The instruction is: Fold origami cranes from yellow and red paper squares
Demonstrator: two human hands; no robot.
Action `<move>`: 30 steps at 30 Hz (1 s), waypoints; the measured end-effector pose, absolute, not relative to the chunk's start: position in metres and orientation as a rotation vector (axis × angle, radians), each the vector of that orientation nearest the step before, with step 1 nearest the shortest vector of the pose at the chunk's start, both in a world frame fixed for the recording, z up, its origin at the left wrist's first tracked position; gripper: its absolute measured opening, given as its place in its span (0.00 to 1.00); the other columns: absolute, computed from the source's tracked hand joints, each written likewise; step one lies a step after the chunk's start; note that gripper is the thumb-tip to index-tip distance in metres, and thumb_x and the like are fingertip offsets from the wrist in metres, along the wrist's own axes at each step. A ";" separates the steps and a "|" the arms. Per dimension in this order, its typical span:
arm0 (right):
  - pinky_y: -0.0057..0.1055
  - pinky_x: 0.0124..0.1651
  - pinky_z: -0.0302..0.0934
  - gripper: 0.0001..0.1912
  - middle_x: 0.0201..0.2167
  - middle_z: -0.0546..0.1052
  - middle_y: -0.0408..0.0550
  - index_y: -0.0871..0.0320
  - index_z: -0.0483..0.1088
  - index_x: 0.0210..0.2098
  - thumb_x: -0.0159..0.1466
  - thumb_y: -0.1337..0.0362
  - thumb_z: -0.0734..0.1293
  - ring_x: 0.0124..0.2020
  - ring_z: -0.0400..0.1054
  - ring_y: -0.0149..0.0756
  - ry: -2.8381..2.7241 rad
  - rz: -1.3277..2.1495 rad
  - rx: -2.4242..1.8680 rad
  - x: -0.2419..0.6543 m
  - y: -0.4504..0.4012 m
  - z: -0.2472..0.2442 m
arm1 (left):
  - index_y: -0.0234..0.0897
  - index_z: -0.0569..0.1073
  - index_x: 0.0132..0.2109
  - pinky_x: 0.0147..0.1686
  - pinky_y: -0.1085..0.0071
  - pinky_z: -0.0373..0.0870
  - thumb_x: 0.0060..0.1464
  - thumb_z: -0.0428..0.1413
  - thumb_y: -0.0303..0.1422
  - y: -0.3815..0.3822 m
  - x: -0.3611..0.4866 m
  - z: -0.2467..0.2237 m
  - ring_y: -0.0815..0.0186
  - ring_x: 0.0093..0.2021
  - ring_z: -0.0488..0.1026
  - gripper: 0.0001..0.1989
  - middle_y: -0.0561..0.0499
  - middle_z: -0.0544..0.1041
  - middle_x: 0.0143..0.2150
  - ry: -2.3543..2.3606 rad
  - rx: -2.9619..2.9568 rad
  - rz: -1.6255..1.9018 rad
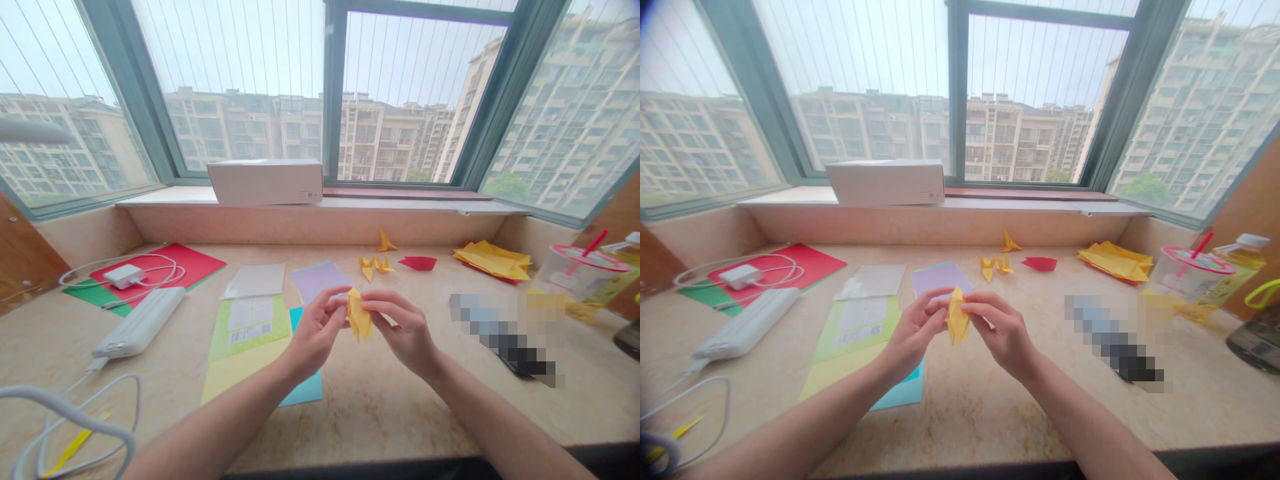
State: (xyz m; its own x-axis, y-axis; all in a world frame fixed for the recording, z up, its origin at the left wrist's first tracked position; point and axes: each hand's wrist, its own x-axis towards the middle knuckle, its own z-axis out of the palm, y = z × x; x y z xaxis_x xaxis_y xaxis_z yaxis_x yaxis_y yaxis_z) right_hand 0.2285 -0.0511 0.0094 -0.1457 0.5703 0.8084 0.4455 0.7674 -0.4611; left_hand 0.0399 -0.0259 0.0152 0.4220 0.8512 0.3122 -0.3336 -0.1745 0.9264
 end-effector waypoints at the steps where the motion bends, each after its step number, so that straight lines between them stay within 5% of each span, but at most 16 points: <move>1: 0.38 0.49 0.72 0.16 0.48 0.79 0.50 0.48 0.77 0.49 0.67 0.72 0.66 0.48 0.75 0.41 -1.798 0.113 -0.782 0.230 -0.051 0.009 | 0.37 0.72 0.54 0.43 0.66 0.74 0.59 0.60 0.42 -0.027 0.040 0.015 0.62 0.41 0.78 0.19 0.44 0.80 0.46 0.474 1.370 1.148; 12: 0.42 0.56 0.70 0.28 0.55 0.74 0.52 0.45 0.68 0.61 0.66 0.76 0.63 0.55 0.72 0.43 -1.988 0.103 -0.678 0.238 -0.053 0.013 | 0.35 0.74 0.44 0.42 0.70 0.71 0.59 0.61 0.40 -0.030 0.034 0.023 0.62 0.45 0.77 0.13 0.45 0.81 0.41 0.492 1.440 1.190; 19: 0.40 0.57 0.69 0.27 0.54 0.73 0.54 0.48 0.67 0.62 0.67 0.76 0.64 0.56 0.70 0.41 -2.058 0.137 -0.607 0.242 -0.052 0.014 | 0.34 0.74 0.39 0.39 0.70 0.75 0.58 0.62 0.40 -0.025 0.035 0.021 0.66 0.34 0.78 0.12 0.49 0.81 0.34 0.487 1.332 1.145; 30: 0.38 0.56 0.69 0.23 0.53 0.73 0.54 0.51 0.71 0.59 0.65 0.72 0.68 0.53 0.71 0.40 -2.115 0.295 -0.641 0.248 -0.054 0.023 | 0.33 0.78 0.41 0.45 0.63 0.76 0.57 0.62 0.40 -0.023 0.034 0.016 0.63 0.38 0.78 0.13 0.47 0.81 0.37 0.519 1.309 1.089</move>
